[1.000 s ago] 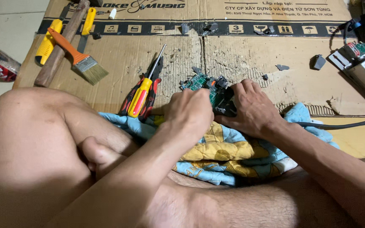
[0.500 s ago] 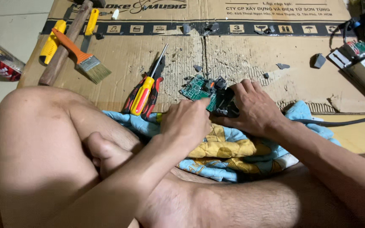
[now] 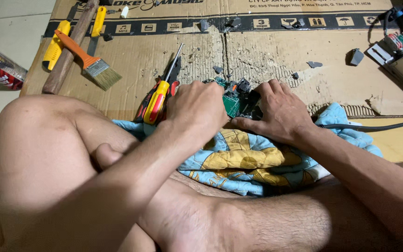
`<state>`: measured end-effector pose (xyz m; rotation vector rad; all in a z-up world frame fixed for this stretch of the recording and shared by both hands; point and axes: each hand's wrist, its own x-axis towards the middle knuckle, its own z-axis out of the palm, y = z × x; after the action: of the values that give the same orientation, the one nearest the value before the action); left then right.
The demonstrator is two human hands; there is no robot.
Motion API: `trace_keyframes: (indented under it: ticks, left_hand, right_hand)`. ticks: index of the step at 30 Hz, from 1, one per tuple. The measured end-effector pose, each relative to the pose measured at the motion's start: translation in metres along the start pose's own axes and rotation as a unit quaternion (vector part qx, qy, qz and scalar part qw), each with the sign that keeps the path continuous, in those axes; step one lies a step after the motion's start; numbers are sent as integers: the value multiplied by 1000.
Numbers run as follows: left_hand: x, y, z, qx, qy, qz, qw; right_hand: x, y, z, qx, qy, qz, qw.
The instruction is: The person is repairing a small electronic device, likely a hard drive, using various tools. They use pliers to manipulate components and a screwdriver to adjust parts on the circuit board.
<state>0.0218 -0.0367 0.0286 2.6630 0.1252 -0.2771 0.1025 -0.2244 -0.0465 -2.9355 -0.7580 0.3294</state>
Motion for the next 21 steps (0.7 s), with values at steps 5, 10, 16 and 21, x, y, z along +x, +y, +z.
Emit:
trace_keyframes:
  ticks: [5,10,16,21]
  left_hand:
    - [29,5,-2,27,-23,7,999]
    - [57,17,-1,90,-55,0,994]
    - [52,40,13,93,-65,-16,993]
    - [42,31,17,25,-97,-96,990]
  right_hand:
    - [-1,-4,-1,15,6,7,1000]
    - [-1,-2,-2,34,6,1,999]
    - [18,18,23,-21,13,-15,1000]
    - [9,12,12,17,-2,-8,1000]
